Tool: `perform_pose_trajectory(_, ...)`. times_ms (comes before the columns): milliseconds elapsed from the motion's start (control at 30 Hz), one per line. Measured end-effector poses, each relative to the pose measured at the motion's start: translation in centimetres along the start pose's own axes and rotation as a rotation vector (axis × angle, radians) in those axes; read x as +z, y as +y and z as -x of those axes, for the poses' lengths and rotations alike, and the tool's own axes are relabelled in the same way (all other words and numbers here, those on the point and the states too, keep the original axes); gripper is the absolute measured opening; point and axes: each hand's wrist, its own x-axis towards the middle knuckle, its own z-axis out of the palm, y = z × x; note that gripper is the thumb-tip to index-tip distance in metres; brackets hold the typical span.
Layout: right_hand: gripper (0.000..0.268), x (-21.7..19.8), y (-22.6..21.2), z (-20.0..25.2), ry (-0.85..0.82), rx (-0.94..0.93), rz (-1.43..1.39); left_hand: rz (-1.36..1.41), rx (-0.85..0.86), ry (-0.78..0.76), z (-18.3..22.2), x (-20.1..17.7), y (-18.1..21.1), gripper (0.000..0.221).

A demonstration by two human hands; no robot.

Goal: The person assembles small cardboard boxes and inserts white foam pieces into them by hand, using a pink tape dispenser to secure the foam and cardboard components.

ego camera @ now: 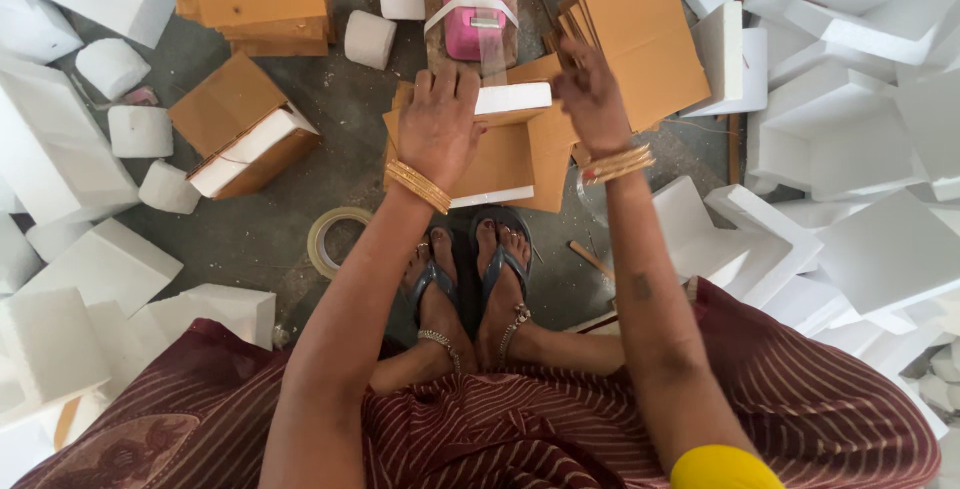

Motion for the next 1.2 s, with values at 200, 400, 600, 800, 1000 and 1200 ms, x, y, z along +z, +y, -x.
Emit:
perform_pose_trajectory(200, 0.068, 2.9, -5.1, -6.4, -0.308, 0.261, -0.114, -0.049, 0.0, -0.015, -0.3, 0.8, -0.4, 0.061)
perform_pose_trajectory(400, 0.086, 4.3, -4.5, -8.8, -0.344, 0.328, -0.195, -0.007, -0.009, -0.014, -0.5, 1.0, -0.6, 0.053)
perform_pose_trajectory(600, 0.083, 4.6, -4.0, -10.9, -0.348, 0.384, -0.196, 0.045, 0.026, -0.012, -2.0, 0.8, -1.6, 0.05)
perform_pose_trajectory(800, 0.088, 4.8, -3.4, -11.5, -0.377, 0.24, 0.061, 0.093, 0.037, -0.03, -2.6, -0.1, -1.3, 0.047)
perform_pose_trajectory(1000, 0.107, 5.0, -5.5, -6.4, -0.405, 0.365, 0.231, 0.022, 0.034, 0.069, 2.3, 0.6, 0.0, 0.04)
perform_pose_trajectory(1200, 0.107, 4.1, -1.3, -7.2, -0.443, 0.322, 0.515, 0.036, 0.059, 0.133, 3.5, 0.6, -0.1, 0.043)
